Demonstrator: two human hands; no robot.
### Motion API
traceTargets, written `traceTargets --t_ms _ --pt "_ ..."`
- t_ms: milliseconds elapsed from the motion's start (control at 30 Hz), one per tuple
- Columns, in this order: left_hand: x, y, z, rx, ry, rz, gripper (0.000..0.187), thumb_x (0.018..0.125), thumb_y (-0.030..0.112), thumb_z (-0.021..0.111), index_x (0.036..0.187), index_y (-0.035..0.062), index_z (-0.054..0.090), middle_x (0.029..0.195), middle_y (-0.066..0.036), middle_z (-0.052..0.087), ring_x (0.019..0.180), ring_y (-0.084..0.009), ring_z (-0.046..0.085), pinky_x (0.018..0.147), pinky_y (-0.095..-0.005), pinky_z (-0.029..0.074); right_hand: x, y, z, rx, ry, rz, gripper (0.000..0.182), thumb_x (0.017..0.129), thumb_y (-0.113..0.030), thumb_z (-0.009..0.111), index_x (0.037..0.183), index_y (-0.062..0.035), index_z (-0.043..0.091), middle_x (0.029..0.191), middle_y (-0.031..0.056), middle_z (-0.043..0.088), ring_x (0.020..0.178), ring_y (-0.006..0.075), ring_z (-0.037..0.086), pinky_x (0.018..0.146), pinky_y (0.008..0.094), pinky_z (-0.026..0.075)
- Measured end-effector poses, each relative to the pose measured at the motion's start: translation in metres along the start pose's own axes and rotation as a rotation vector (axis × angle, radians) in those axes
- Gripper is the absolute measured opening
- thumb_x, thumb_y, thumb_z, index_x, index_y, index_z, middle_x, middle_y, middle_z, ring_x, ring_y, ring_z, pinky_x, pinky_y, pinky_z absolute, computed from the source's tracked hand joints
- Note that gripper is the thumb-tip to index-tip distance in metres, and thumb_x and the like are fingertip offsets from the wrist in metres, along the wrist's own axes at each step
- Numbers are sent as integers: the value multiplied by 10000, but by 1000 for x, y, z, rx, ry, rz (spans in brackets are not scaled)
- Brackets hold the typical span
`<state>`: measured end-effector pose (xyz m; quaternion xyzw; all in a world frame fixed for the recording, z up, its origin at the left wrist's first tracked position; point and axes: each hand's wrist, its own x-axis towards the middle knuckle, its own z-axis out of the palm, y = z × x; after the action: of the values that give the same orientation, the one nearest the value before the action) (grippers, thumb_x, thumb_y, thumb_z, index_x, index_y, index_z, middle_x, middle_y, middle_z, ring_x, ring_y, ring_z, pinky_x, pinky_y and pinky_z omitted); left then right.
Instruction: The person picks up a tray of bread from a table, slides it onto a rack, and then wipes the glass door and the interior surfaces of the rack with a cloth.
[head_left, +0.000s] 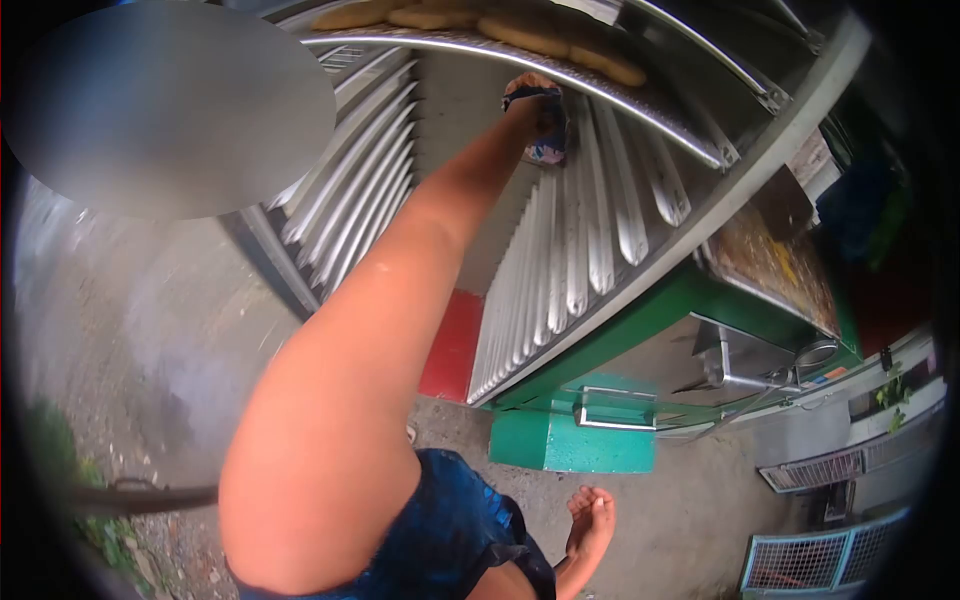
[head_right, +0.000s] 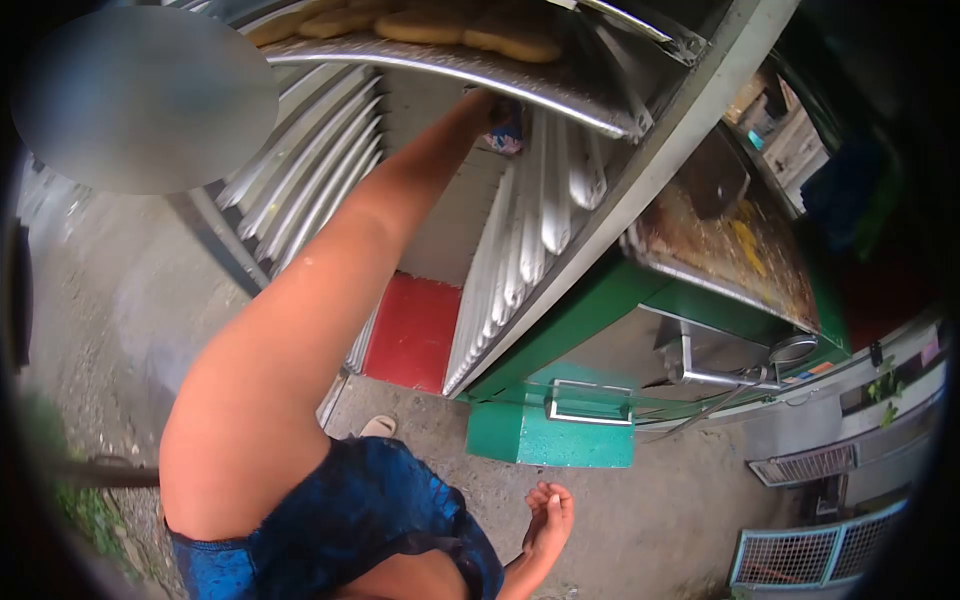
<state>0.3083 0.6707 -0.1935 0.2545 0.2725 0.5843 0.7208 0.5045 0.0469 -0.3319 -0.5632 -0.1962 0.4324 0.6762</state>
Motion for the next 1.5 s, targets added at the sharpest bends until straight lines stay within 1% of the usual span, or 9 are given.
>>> traceTargets --t_ms 167,333,467,567,933,1100,1167,1300,1500 --pt "113 -35 33 6 -204 219 250 653 283 671 861 185 572 857 -65 581 819 -178 566 729 -304 477 -10 5 19 52 63 71 265 845 -228 569 1010 -28 510 941 126 590 794 191 582 724 323 480" --pt "6 3 33 1781 176 990 476 523 182 767 954 171 565 1001 -50 588 1016 -232 546 835 -383 464 -5 -2 5 -10 82 43 285 844 -246 574 1021 -32 509 952 115 588 804 182 576 736 315 468" --pt "56 6 20 732 -243 775 472 581 199 744 999 71 565 977 -88 598 927 -239 574 732 -385 492 -8 -15 -5 -36 128 -6 279 848 -249 568 1025 -40 510 944 109 590 799 177 574 733 303 463" --pt "56 3 34 -125 -312 72 340 731 286 637 976 61 563 877 -98 593 783 -231 584 659 -381 485 -13 -17 -12 -41 155 12 265 853 -242 562 1018 -41 512 939 106 591 796 176 574 724 302 464" --pt "60 -14 35 450 -194 14 360 836 395 457 682 73 508 565 -102 479 438 -224 441 385 -359 364 -14 8 -6 -8 133 119 243 859 -222 552 1008 -35 511 947 107 584 801 178 569 719 307 463" --pt "-28 -12 24 577 -166 -94 474 873 434 392 575 78 488 451 -104 437 312 -221 389 286 -352 321 12 9 10 -28 17 138 234 857 -209 552 1007 -33 515 970 114 572 828 180 559 733 302 458" --pt "-64 -19 17 572 -473 6 530 890 419 349 485 87 427 376 -97 368 244 -213 320 242 -351 251 22 8 14 -93 -86 100 235 846 -191 566 1012 -32 514 974 107 569 837 176 555 747 298 452" --pt "-202 -17 34 821 -251 176 417 875 239 316 602 -8 511 401 -135 435 215 -221 374 191 -364 263 35 -8 29 -156 -225 105 229 831 -164 585 1009 -37 517 970 90 571 840 164 551 753 290 446" --pt "-297 -41 29 901 -244 316 294 869 238 435 739 26 591 598 -54 552 502 -126 510 485 -289 417 43 -8 32 -140 -410 94 242 803 -151 617 1001 -50 521 968 74 572 836 151 547 744 287 441"
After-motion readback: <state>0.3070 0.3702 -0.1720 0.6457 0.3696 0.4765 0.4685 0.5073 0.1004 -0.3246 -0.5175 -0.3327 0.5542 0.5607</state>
